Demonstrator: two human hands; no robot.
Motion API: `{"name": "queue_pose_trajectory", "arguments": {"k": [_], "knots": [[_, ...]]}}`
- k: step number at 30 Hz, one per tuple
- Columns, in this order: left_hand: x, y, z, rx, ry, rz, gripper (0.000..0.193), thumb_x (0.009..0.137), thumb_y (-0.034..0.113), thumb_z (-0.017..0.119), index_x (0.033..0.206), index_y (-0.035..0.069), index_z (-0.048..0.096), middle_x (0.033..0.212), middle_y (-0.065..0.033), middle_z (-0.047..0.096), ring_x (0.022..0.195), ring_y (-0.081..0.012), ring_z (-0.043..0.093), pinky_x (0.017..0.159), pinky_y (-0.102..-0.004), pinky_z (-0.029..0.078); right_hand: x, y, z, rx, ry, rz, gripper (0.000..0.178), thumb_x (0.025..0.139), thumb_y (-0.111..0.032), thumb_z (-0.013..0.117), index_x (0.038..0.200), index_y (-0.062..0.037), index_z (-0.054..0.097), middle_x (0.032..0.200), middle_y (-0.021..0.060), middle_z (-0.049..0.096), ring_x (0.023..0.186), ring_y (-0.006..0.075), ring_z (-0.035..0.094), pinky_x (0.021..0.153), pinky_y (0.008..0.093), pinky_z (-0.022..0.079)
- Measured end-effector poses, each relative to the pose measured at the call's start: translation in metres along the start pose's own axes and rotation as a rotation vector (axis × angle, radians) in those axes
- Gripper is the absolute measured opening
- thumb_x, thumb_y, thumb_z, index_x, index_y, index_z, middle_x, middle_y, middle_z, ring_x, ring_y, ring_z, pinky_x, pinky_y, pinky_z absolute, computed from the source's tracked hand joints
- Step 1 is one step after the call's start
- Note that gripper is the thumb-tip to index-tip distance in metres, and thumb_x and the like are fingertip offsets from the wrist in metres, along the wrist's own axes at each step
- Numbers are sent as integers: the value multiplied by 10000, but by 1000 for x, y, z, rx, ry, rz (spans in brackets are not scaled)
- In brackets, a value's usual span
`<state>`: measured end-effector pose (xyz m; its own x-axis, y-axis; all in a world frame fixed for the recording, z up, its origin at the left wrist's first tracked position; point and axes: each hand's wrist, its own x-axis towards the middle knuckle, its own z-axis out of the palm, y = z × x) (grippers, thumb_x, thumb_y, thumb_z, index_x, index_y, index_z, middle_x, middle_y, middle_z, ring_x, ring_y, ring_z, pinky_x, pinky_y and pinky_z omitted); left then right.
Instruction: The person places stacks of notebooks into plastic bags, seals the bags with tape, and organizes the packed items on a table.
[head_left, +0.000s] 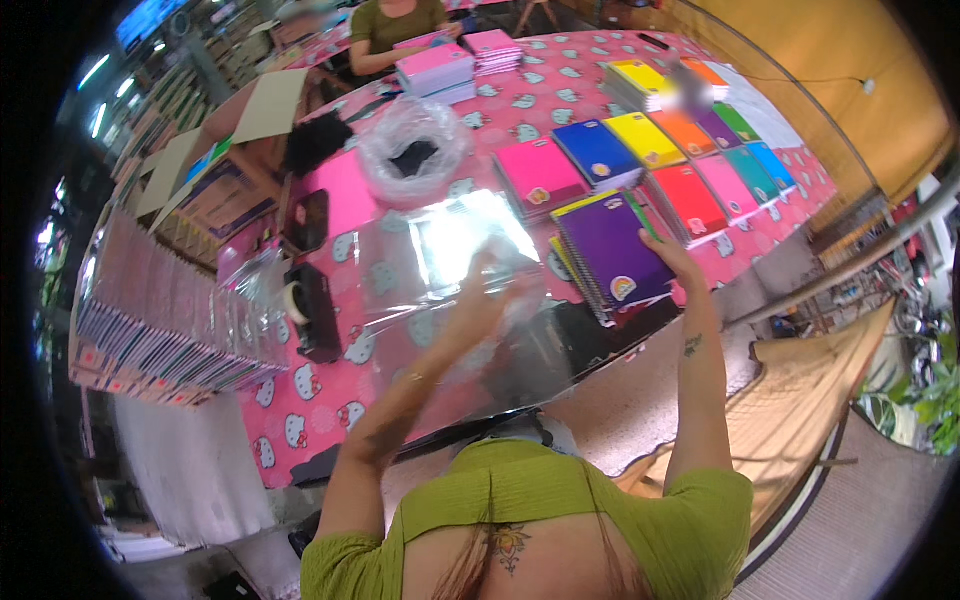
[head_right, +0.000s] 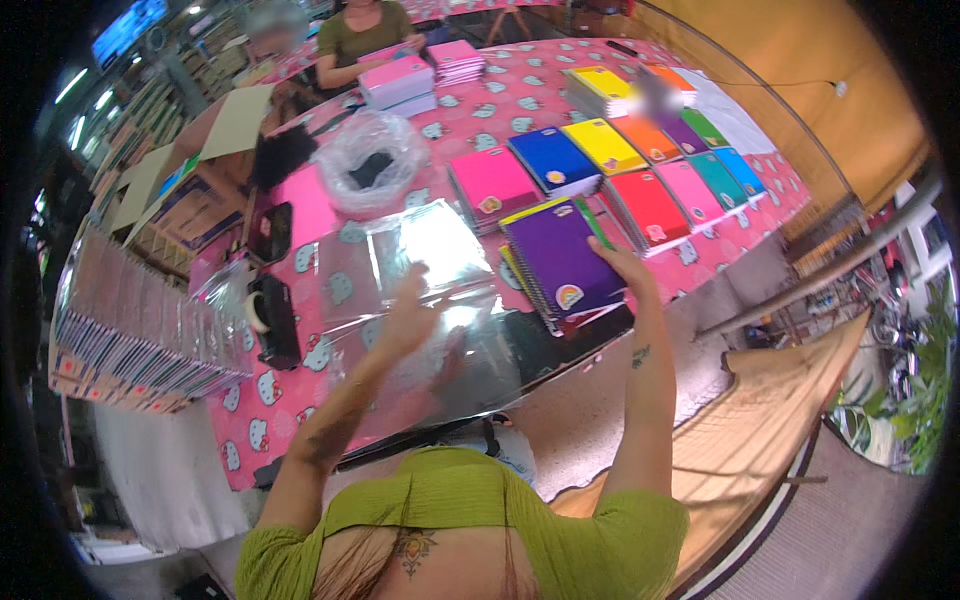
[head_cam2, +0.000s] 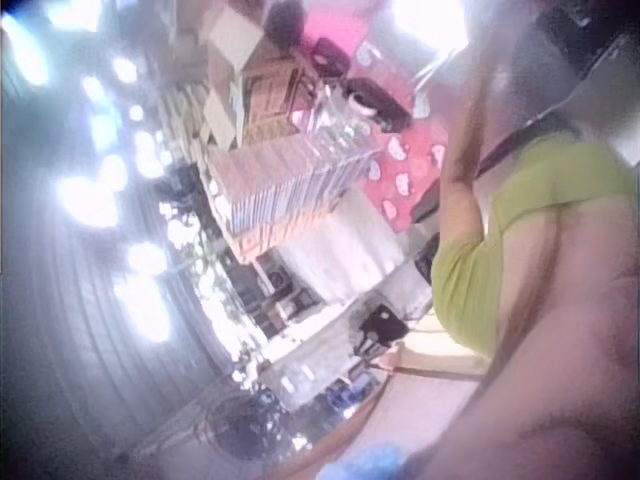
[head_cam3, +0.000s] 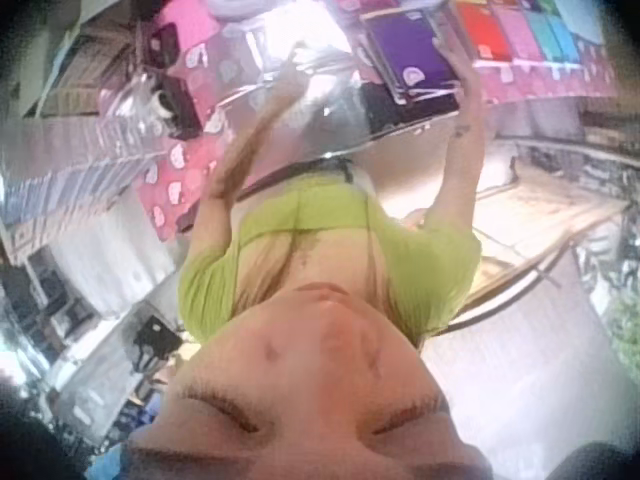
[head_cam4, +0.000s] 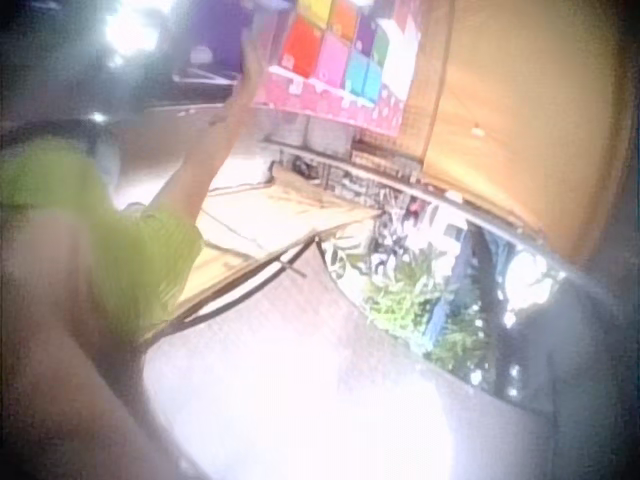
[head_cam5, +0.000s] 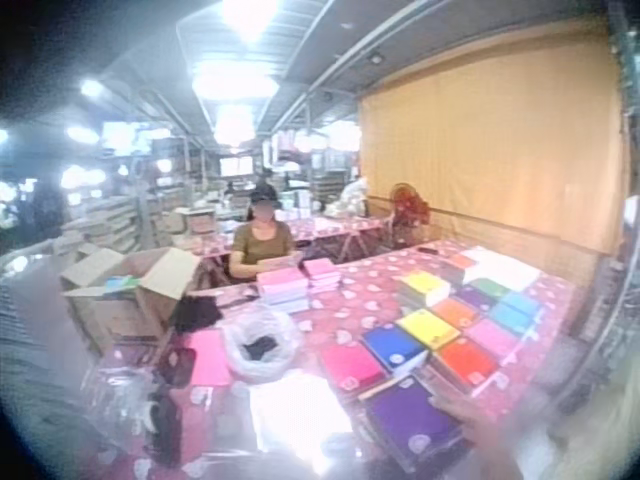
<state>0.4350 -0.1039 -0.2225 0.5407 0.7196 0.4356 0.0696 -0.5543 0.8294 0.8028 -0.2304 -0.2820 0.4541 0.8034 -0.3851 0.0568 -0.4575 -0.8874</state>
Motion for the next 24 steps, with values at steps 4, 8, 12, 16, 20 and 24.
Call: {"name": "queue_pose_trajectory", "arguments": {"k": [4, 8, 12, 16, 20, 24], "knots": [[4, -48, 151, -250, -278, -470, 416, 905, 318, 647, 1132, -16, 552, 950, -131, 621, 827, -217, 601, 648, -342, 467, 1, -17, -28, -326, -12, -23, 743, 823, -615, 660, 1203, 23, 634, 1027, 124, 702, 911, 214, 675, 817, 314, 515], [12, -62, 192, -357, -120, -742, 393, 887, 302, 654, 1110, -3, 545, 930, -103, 623, 776, -184, 615, 583, -315, 474, -8, -48, -14, -390, -68, 43, 681, 815, -612, 673, 1114, 0, 691, 1003, 110, 711, 907, 208, 676, 801, 314, 512], [21, -57, 206, -520, -44, -862, 264, 859, 215, 635, 1015, 25, 538, 740, -48, 588, 565, -149, 568, 445, -294, 420, 1, -33, -29, -78, -110, 105, 662, 782, -537, 749, 1129, 22, 674, 1013, 121, 710, 937, 211, 677, 824, 350, 522], [20, -32, 171, -801, -65, -914, 205, 829, 193, 642, 948, 63, 538, 659, -15, 553, 492, -135, 531, 425, -293, 405, -2, -52, -1, 22, -202, 55, 616, 819, -355, 772, 1235, 55, 575, 1075, 142, 684, 954, 198, 676, 832, 338, 559], [19, -52, 165, -842, -138, -990, 301, 769, 215, 697, 1015, 100, 567, 799, -28, 629, 599, -135, 586, 504, -267, 398, 27, -41, 1, 34, -268, 73, 596, 825, -327, 769, 1261, 22, 561, 1119, 132, 670, 941, 196, 678, 829, 335, 563], [17, -36, 171, -839, -73, -1031, 271, 759, 233, 702, 981, 125, 589, 781, -6, 626, 616, -137, 591, 548, -266, 414, 40, -25, 4, -34, -263, -5, 597, 822, -342, 765, 1277, -12, 565, 1140, 126, 664, 972, 202, 666, 852, 324, 543]]}}
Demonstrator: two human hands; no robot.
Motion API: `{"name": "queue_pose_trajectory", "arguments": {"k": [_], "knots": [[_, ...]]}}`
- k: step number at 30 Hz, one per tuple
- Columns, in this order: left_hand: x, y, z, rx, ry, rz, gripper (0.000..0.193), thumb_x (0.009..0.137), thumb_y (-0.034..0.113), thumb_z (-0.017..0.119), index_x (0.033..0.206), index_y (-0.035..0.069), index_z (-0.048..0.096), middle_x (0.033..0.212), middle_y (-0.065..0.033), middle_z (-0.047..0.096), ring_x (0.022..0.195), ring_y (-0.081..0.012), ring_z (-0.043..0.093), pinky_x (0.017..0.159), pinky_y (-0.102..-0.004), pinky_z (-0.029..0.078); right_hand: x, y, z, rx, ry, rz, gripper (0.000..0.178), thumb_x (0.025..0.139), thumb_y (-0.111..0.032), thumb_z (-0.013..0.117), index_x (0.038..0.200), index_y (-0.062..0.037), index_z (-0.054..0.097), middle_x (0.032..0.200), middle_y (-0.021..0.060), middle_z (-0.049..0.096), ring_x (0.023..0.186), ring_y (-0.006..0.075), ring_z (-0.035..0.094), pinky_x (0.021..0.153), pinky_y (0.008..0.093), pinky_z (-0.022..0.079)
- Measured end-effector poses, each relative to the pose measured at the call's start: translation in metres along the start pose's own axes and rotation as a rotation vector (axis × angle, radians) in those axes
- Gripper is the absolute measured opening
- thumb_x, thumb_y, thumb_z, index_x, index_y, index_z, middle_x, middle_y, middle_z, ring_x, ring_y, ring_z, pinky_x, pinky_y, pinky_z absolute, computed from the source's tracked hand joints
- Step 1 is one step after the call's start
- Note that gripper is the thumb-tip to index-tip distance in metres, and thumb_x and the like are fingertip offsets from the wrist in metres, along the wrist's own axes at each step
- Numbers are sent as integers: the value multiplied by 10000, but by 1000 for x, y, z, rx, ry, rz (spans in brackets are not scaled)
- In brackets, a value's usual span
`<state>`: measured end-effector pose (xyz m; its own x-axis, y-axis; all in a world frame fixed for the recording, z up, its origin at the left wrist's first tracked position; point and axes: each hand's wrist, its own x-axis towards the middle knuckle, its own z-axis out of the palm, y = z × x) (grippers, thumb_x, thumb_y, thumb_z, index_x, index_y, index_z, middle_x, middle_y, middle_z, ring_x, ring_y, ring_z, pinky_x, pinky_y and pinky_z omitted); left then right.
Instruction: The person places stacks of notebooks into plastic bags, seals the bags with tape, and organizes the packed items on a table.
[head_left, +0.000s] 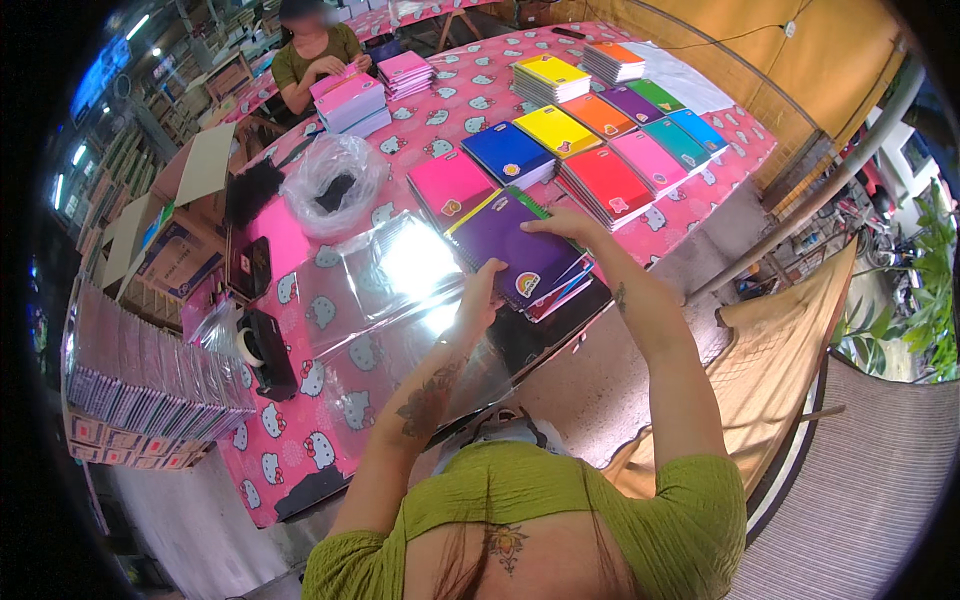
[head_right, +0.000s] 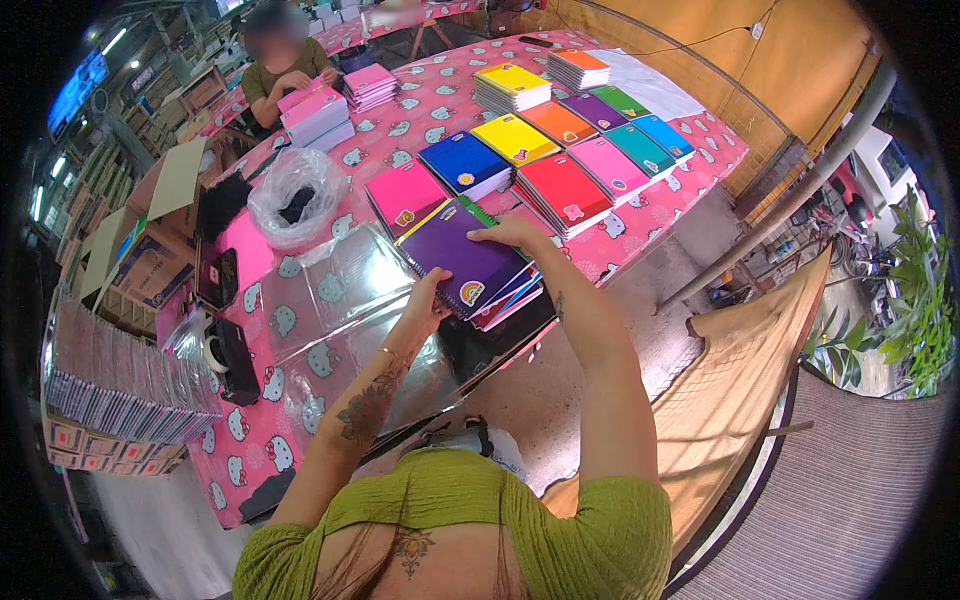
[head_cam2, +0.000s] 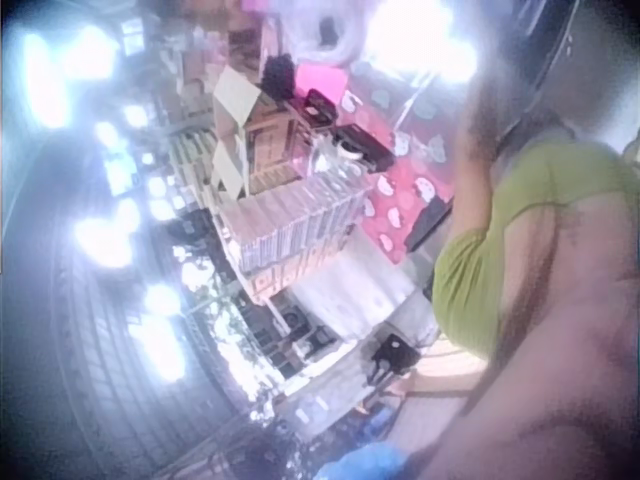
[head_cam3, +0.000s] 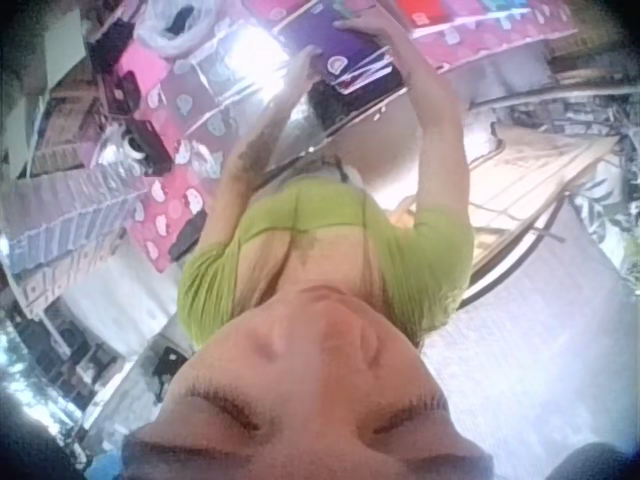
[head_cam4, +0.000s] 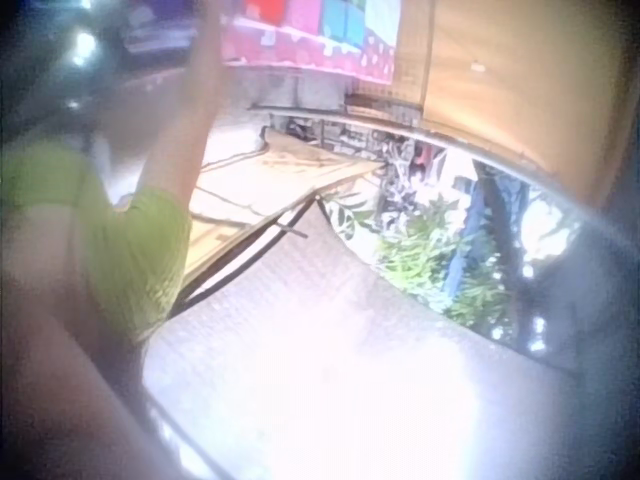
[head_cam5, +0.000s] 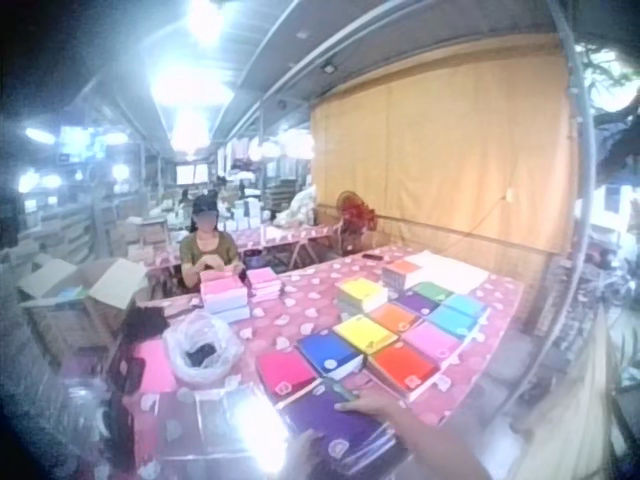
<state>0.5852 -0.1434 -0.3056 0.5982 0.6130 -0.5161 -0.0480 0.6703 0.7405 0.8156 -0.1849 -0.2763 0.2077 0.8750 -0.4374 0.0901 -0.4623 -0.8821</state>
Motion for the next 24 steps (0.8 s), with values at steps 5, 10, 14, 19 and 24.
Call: {"name": "queue_pose_trajectory", "arguments": {"k": [5, 10, 14, 19, 24], "knots": [[-5, 7, -6, 13, -18, 0, 234, 775, 239, 679, 958, 115, 604, 756, 6, 613, 645, -144, 602, 618, -308, 478, -4, -9, 6, -132, 62, -14, 772, 758, -417, 801, 1315, 32, 511, 1203, 182, 621, 1051, 248, 636, 877, 332, 529], [-16, 16, -3, -12, 5, -26, 193, 794, 221, 655, 940, 104, 610, 758, -12, 620, 640, -159, 611, 603, -321, 501, -22, -27, 12, -178, 220, -91, 1100, 675, -430, 856, 1440, 68, 242, 1305, 251, 493, 1152, 297, 570, 899, 372, 522], [-30, 24, -11, 99, 17, 23, 243, 819, 233, 664, 990, 70, 604, 855, -60, 633, 776, -175, 630, 651, -319, 504, -37, -38, 17, -26, 50, -98, 1022, 721, -347, 832, 1462, 21, 232, 1278, 207, 508, 1148, 269, 568, 903, 372, 522], [-101, 27, -63, 567, -30, 745, 756, 812, 249, 703, 1461, 99, 345, 1381, -191, 416, 1209, -284, 515, 1001, -488, 441, -82, -37, 36, 586, -250, -227, 767, 796, -220, 732, 1437, -24, 358, 1288, 180, 556, 1095, 251, 621, 917, 375, 535], [-165, 35, -114, 1620, 158, 1756, 744, 773, 188, 720, 1430, 181, 371, 1489, -195, 298, 1379, -392, 346, 1151, -618, 86, -91, -69, 109, 633, -516, -26, 779, 807, -248, 712, 1463, -48, 344, 1277, 164, 577, 1074, 247, 632, 918, 361, 534]]}}
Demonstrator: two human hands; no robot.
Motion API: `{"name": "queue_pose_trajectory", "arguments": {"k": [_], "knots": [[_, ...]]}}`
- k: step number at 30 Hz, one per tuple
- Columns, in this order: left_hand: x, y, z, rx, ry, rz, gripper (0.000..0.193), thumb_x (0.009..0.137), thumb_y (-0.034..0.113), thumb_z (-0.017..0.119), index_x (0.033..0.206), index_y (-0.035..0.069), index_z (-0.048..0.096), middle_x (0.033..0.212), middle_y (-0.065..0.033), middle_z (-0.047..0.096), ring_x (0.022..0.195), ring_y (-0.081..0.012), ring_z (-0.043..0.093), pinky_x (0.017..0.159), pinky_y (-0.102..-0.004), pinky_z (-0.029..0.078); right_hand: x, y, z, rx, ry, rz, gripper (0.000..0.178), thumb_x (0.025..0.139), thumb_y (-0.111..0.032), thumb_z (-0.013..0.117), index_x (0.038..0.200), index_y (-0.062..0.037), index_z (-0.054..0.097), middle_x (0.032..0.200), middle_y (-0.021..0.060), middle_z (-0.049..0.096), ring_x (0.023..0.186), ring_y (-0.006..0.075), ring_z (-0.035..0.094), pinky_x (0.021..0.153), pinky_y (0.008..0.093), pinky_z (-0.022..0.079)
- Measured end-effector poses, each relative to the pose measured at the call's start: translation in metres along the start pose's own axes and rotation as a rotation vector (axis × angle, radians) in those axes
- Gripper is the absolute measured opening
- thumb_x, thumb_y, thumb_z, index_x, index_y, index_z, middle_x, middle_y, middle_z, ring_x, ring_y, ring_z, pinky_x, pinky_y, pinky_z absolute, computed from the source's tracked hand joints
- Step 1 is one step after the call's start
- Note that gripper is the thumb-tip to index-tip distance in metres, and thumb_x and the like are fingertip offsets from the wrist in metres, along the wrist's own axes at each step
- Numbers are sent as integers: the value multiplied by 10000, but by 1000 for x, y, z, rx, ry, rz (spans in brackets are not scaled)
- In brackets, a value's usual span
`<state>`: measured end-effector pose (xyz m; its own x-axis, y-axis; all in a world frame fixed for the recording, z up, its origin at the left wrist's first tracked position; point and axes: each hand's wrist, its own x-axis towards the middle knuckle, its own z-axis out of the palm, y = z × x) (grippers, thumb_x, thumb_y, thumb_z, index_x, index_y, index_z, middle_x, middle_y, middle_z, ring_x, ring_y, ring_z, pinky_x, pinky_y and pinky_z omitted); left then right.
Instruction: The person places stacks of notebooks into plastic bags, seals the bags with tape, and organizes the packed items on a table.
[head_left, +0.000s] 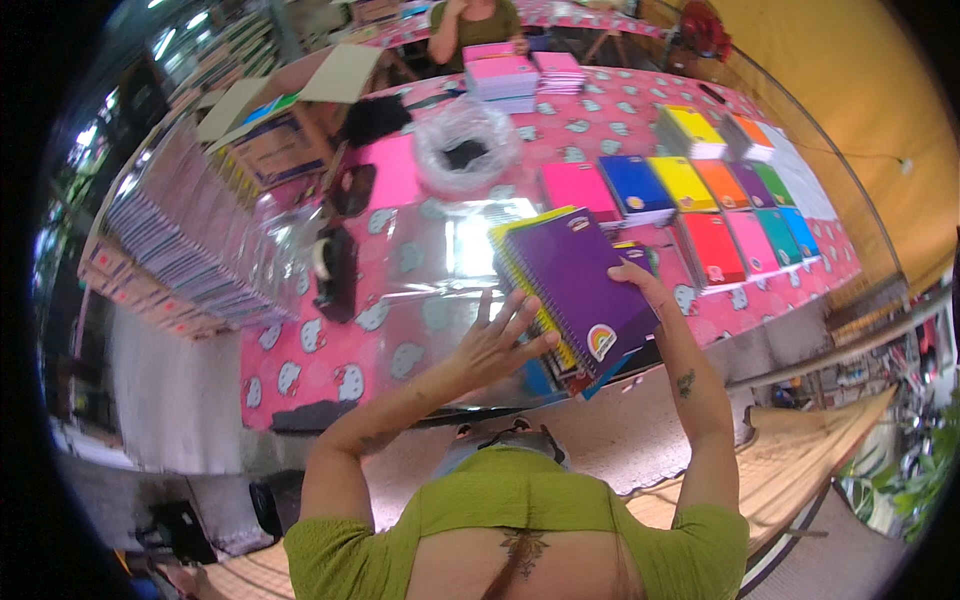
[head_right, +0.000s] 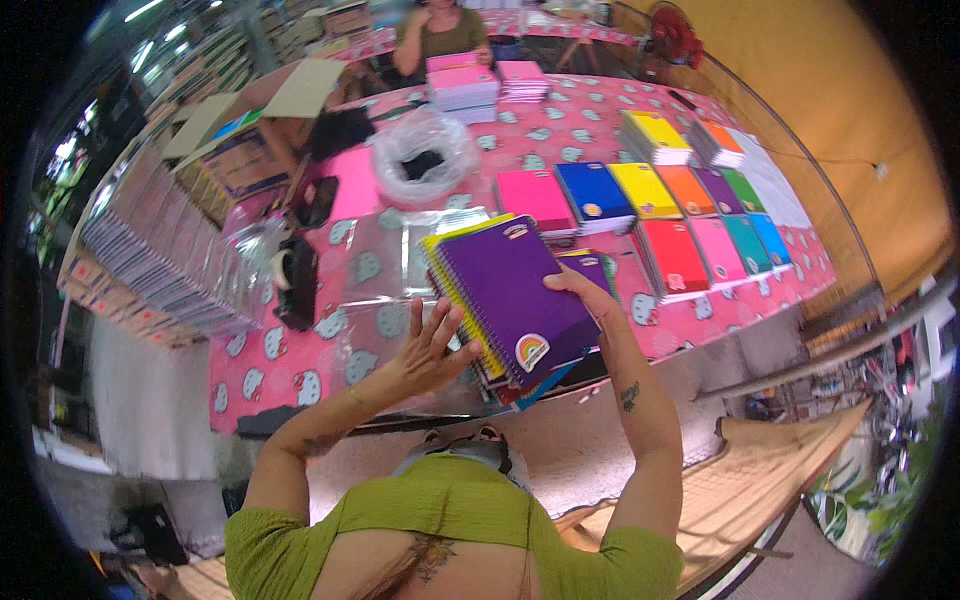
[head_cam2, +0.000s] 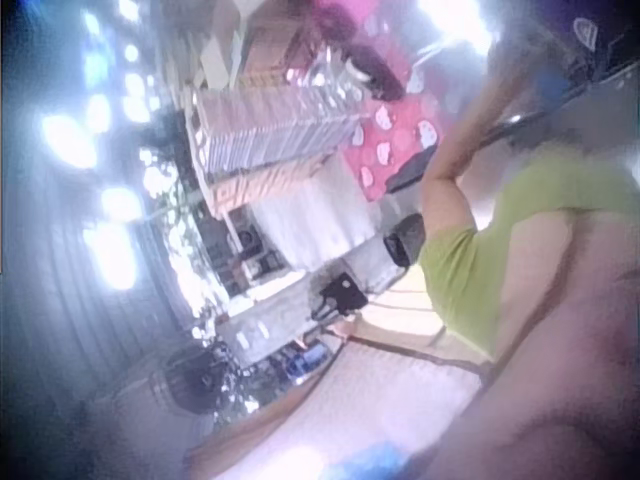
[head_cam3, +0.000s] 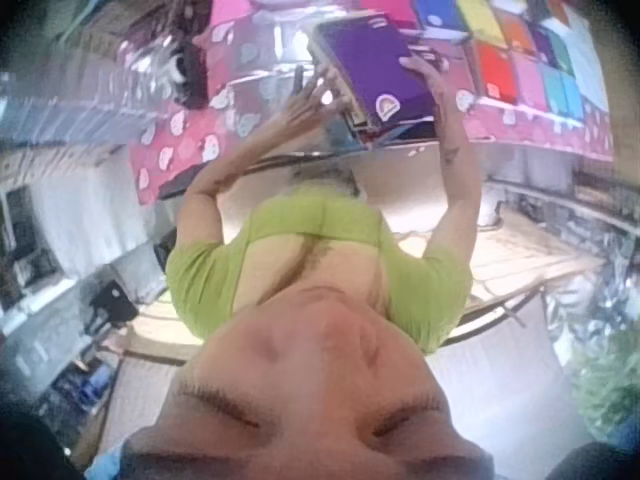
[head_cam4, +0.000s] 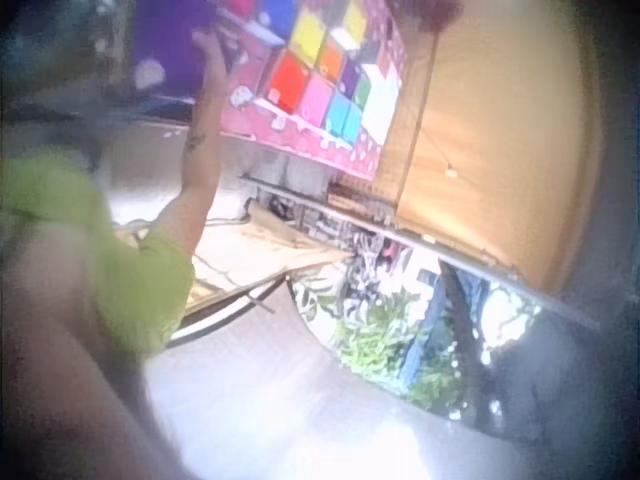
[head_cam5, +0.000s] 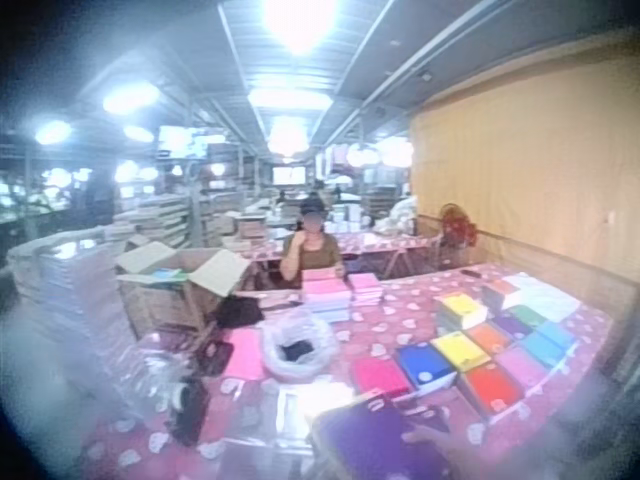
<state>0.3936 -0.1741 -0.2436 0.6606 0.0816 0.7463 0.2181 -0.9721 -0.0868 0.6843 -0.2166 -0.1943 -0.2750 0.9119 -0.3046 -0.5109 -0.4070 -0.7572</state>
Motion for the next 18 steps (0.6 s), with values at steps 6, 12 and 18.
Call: {"name": "queue_pose_trajectory", "arguments": {"k": [6, 12, 18], "knots": [[-50, -31, -112, -228, 22, -287, 670, 675, 124, 826, 1255, 105, 491, 1246, -146, 553, 1161, -315, 547, 1038, -573, 366, 87, 42, 83, -202, -238, -19, 953, 837, -657, 585, 1555, -164, 198, 1499, 144, 352, 1348, 270, 384, 1118, 371, 320], [-156, -36, -206, -696, 600, -1239, 741, 709, -45, 794, 1301, 70, 364, 1174, -120, 571, 1117, -219, 569, 912, -356, 510, 193, 147, 223, -112, -657, -340, 1237, 648, -848, 590, 1553, -120, 164, 1439, 112, 411, 1309, 235, 423, 1068, 392, 365], [-310, -47, -232, -658, 612, -1448, 719, 720, -42, 773, 1333, 32, 406, 1241, -125, 578, 1117, -232, 584, 950, -387, 496, 253, 235, 299, -317, -723, -270, 1250, 599, -387, 927, 1536, -56, 169, 1399, 132, 421, 1301, 245, 417, 1099, 379, 321]]}}
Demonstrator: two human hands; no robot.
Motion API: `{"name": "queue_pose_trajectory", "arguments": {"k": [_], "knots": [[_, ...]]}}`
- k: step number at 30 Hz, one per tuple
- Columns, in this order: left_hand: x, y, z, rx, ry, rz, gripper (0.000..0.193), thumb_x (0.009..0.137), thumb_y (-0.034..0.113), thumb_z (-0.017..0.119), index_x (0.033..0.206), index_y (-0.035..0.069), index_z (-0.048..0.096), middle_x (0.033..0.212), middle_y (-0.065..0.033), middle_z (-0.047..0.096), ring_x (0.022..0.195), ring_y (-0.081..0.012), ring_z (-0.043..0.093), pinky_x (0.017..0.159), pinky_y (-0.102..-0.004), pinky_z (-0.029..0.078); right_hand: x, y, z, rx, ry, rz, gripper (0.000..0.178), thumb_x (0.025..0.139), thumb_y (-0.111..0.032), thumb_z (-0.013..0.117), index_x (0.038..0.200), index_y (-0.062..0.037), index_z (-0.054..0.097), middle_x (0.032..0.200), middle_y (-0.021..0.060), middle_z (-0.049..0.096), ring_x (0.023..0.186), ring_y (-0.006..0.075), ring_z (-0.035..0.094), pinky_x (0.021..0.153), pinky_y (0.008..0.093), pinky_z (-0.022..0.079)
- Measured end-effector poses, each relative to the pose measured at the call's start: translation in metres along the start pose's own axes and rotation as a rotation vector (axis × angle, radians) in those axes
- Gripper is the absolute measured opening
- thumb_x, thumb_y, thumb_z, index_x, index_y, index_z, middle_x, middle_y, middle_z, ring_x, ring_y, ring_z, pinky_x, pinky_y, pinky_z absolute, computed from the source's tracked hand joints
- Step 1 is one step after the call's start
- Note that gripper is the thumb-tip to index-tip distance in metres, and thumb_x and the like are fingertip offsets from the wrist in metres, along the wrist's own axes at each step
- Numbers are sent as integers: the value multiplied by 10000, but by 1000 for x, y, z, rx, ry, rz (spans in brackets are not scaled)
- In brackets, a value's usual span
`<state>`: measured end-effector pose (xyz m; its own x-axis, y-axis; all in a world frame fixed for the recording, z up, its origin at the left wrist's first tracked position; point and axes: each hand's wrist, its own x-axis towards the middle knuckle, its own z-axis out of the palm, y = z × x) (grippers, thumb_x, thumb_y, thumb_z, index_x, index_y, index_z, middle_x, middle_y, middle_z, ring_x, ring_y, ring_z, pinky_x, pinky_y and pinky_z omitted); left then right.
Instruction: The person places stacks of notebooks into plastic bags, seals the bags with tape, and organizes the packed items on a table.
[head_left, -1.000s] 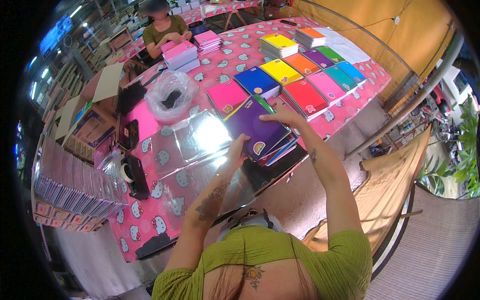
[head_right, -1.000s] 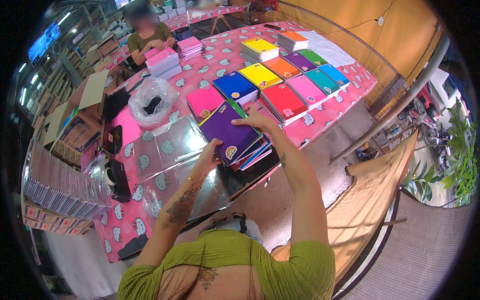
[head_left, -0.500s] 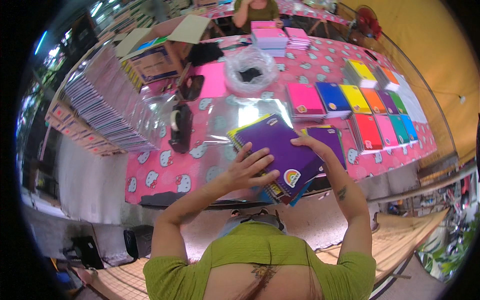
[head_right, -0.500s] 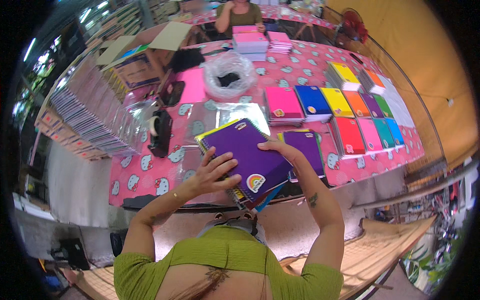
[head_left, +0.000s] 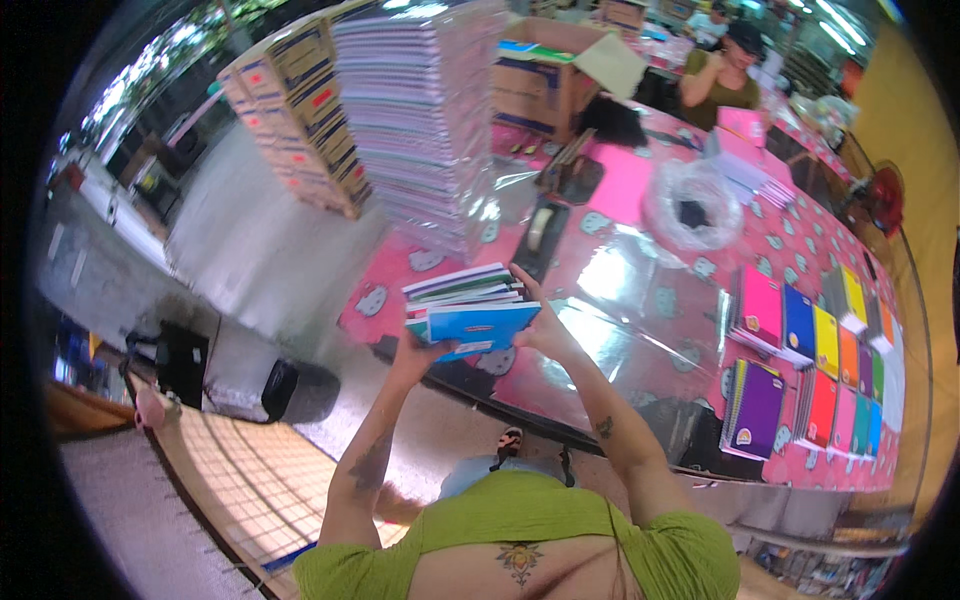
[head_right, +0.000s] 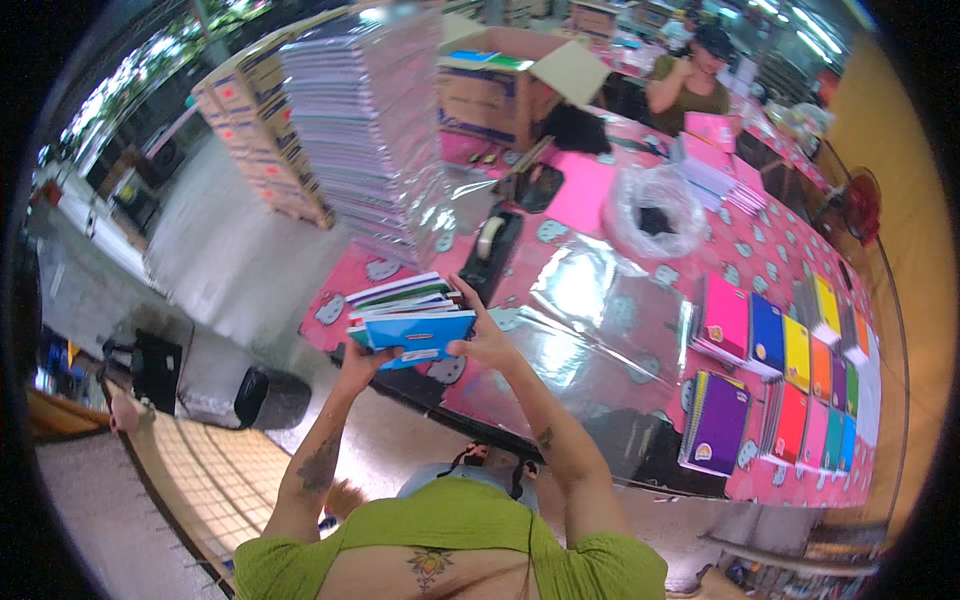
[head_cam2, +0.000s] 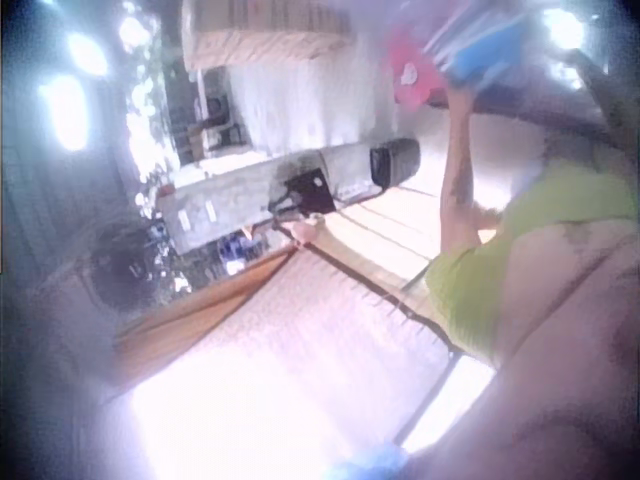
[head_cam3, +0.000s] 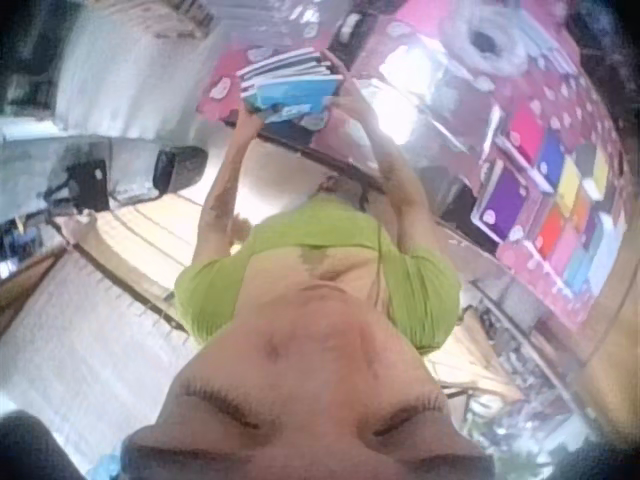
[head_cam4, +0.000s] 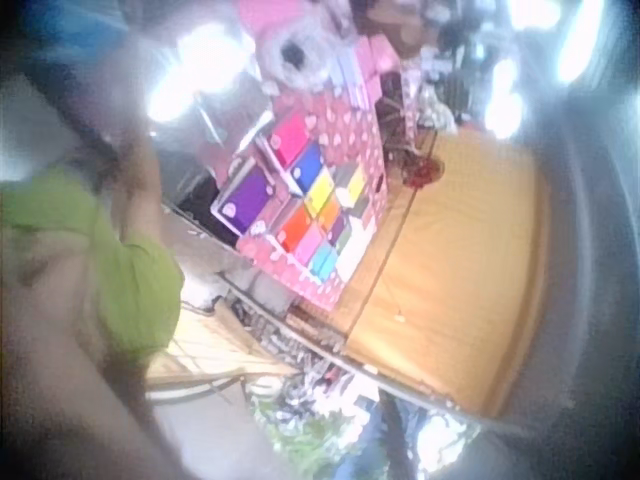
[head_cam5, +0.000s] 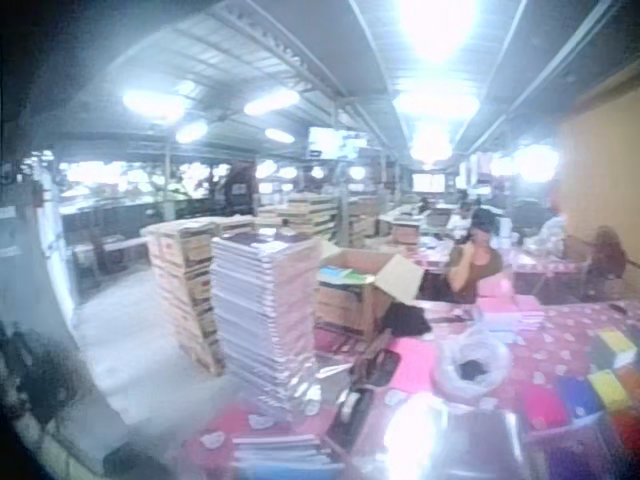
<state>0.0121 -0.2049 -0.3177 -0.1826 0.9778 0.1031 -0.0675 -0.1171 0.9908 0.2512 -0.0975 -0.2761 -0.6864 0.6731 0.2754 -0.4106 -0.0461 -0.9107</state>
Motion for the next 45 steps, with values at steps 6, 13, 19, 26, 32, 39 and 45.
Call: {"name": "queue_pose_trajectory", "arguments": {"k": [6, 13, 19, 26, 32, 39, 45], "knots": [[12, 22, 1, -158, 5, 31, 987, 684, -20, 794, 1469, 90, 206, 1357, -129, 473, 1244, -249, 486, 1036, -395, 428, 16, 56, 11, -234, 264, -116, 1038, 701, -232, 878, 1484, -56, 218, 1352, 122, 453, 1271, 236, 444, 1072, 381, 357], [26, 11, -8, 26, -42, 179, 962, 676, -41, 814, 1421, 93, 222, 1293, -112, 493, 1227, -219, 492, 1021, -372, 438, 25, 49, 13, -321, 249, -226, 986, 660, -274, 911, 1422, -61, 321, 1273, 113, 534, 1186, 219, 527, 1018, 362, 421], [28, 12, -8, -92, -64, 31, 898, 691, 19, 850, 1371, 85, 267, 1300, -104, 506, 1224, -211, 499, 1015, -375, 444, 29, 41, 13, -329, 250, -136, 980, 641, -282, 921, 1407, -64, 351, 1228, 112, 577, 1168, 212, 541, 1002, 355, 433], [34, 78, -21, 496, -195, 121, 963, 704, 232, 863, 1446, 18, 287, 1429, -191, 421, 1368, -296, 374, 1101, -451, 338, 25, 37, 6, -437, 200, 23, 903, 611, -207, 937, 1326, -60, 404, 1187, 87, 597, 1136, 186, 558, 993, 352, 444], [29, 133, 59, 1268, -194, 542, 1093, 723, 527, 768, 1485, -47, 235, 1536, -272, 259, 1449, -408, 214, 1172, -513, 176, 26, 48, 5, -227, 173, 18, 943, 596, -149, 937, 1356, -78, 384, 1241, 84, 563, 1153, 193, 550, 992, 355, 452], [50, 131, 52, 1507, -306, 524, 1076, 682, 605, 761, 1415, -56, 333, 1438, -281, 376, 1375, -404, 338, 1116, -504, 279, 21, 43, -3, -403, 206, -17, 932, 576, -165, 934, 1340, -112, 404, 1203, 52, 586, 1125, 173, 564, 960, 356, 469], [53, 131, 30, 1444, -412, 360, 641, 679, 535, 797, 1018, 32, 587, 896, -171, 646, 815, -362, 645, 697, -470, 509, 20, 27, 14, -533, 195, -50, 876, 580, -214, 932, 1310, -67, 471, 1179, 95, 610, 1103, 195, 576, 938, 338, 467]]}}
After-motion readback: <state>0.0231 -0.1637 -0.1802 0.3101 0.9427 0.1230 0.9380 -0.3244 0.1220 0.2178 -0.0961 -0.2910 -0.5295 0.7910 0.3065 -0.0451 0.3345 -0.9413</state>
